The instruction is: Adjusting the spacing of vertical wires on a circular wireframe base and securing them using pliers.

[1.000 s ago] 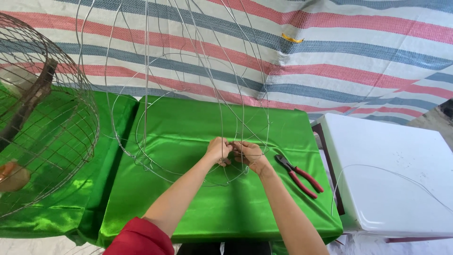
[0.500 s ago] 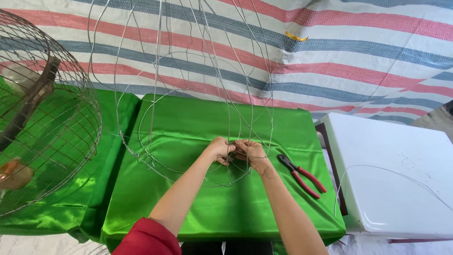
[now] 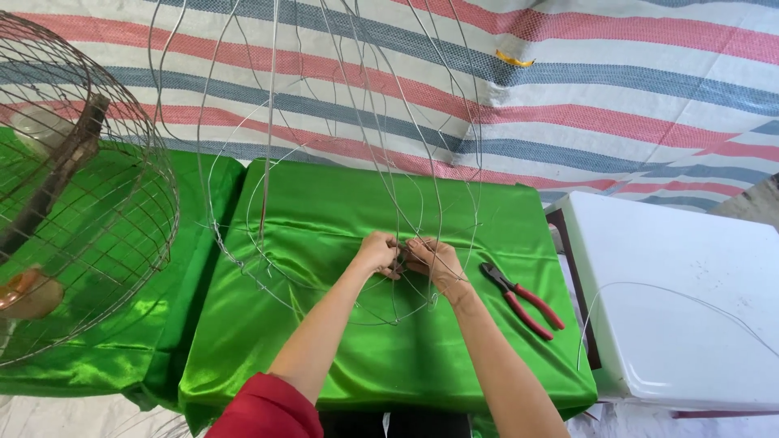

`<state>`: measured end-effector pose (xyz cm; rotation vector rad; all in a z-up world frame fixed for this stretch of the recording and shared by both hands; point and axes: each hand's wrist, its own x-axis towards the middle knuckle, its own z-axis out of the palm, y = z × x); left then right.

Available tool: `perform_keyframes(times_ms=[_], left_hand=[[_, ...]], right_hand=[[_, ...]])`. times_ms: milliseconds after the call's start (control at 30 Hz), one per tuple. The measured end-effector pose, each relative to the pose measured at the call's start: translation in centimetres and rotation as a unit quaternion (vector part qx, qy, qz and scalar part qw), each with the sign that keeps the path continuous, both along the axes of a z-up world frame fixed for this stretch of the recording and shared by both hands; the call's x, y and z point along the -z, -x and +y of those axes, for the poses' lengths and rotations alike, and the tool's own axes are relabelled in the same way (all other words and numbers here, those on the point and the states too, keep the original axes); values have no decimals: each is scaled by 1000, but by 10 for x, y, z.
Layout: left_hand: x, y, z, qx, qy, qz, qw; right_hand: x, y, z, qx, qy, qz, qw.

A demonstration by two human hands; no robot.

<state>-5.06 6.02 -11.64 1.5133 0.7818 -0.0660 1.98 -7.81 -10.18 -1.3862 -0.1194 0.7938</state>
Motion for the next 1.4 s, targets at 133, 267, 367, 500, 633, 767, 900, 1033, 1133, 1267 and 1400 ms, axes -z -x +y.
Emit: perform_keyframes(times_ms=[133, 267, 367, 500, 633, 767, 900, 1033, 1133, 1267, 1400], left_hand=[[-21, 5, -6, -13, 26, -14, 999], [10, -15, 3, 8, -70, 18, 997], [30, -28, 7, 14, -104, 38, 994], [36, -44, 7, 66, -187, 87, 976], [-54, -13, -19, 102, -315, 74, 941], [-108, 49, -31, 190, -323, -38, 926], [-226, 158, -6, 203, -251, -201, 925], [-265, 233, 37, 148, -163, -245, 944], [-245, 265, 75, -85, -119, -338, 930], [-198, 256, 103, -245, -248, -260, 900], [-144, 236, 132, -299, -164, -229, 912]], right_hand=[[-7, 4, -2, 7, -16, 5, 1000], [7, -1, -1, 10, -1, 13, 1000], [14, -4, -2, 10, 13, 8, 1000], [1, -2, -8, 2, 21, 18, 1000], [15, -16, -11, -5, 17, 29, 999], [42, -32, -12, -24, 14, 30, 999], [29, -22, -10, -42, 21, 8, 999], [0, -7, -11, -41, 11, 4, 999], [-10, 4, -14, -32, 4, 6, 999], [-17, 8, -15, -18, 9, -3, 1000], [-13, 6, -14, -5, 5, 7, 1000]])
